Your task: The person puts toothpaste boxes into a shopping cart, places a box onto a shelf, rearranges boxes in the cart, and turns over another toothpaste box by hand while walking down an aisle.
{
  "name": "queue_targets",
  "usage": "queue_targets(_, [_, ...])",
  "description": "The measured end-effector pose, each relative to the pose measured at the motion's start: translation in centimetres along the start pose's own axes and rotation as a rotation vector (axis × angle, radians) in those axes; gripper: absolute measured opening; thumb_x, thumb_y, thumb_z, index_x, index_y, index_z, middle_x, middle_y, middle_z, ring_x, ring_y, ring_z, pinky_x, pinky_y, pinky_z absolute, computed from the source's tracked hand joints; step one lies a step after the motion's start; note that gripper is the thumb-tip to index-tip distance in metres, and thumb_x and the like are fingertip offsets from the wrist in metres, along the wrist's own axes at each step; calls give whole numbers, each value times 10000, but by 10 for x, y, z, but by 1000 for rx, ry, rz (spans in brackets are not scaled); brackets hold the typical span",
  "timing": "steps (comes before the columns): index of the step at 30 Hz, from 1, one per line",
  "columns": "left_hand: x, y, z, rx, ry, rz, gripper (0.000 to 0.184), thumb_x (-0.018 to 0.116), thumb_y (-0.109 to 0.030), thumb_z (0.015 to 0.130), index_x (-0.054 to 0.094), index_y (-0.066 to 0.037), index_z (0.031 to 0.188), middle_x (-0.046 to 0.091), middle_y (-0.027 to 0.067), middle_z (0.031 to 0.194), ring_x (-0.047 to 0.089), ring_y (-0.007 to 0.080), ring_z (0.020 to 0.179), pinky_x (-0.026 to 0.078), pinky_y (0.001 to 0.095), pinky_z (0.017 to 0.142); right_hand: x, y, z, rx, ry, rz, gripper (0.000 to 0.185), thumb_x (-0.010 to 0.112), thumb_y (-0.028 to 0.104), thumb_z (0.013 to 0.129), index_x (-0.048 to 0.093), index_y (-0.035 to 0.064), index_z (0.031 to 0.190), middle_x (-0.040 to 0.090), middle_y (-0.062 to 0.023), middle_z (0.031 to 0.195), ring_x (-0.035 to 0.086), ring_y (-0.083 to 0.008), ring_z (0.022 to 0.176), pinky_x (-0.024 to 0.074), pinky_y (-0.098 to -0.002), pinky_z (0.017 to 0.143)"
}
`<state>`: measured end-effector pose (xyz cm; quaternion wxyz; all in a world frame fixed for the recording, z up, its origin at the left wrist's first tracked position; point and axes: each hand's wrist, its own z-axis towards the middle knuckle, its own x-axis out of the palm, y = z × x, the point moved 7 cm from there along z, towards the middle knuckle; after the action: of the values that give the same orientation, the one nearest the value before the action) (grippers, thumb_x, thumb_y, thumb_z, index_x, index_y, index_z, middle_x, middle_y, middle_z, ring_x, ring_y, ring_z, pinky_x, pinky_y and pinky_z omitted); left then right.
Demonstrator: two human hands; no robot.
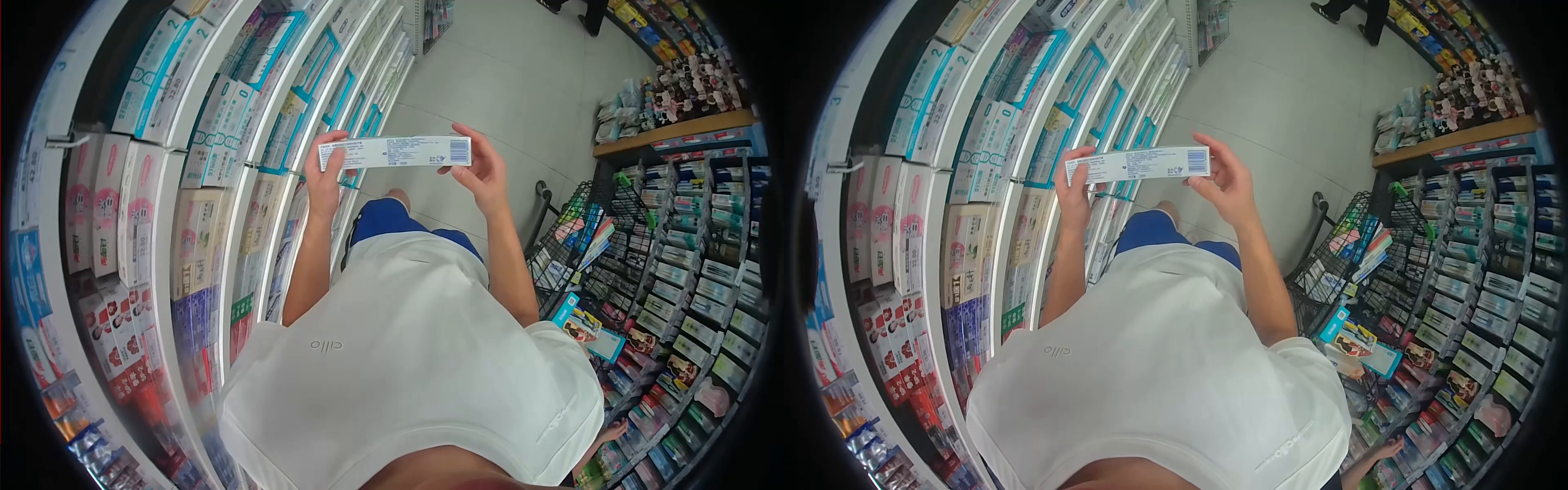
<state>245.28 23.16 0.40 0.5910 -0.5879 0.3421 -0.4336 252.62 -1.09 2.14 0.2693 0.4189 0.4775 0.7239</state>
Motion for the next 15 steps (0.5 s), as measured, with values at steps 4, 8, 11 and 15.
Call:
queue_targets(4, [29,1,31,67,165,-212,617,489,-517,910,456,33,1189,627,95,877,528,111,620,405,220,529,-50,-15,15,183,-174,-46,196,610,42,854,569,-52,1021,637,-93,839,629,-143,700,542,-273,607])
queue_targets(8, [47,20,75,35,272,-145,414,514,-298,933,452,36,1168,626,125,871,527,107,593,393,214,509,-82,-19,52,176,-287,-70,132,602,87,871,574,-35,833,626,-85,708,600,-129,564,519,-262,516])
queue_targets(11, [61,33,109,14,226,-209,347,521,-197,921,447,41,1163,628,130,873,543,109,588,386,209,489,-101,-17,87,200,-294,-96,183,591,128,885,578,-27,789,619,-93,672,597,-129,548,498,-254,489])
queue_targets(15, [78,32,159,35,225,-238,402,578,-153,879,435,7,1219,637,128,898,591,125,635,420,207,500,-124,-16,142,253,-241,-143,237,561,181,907,585,-14,773,612,-90,651,596,-145,528,463,-252,462])
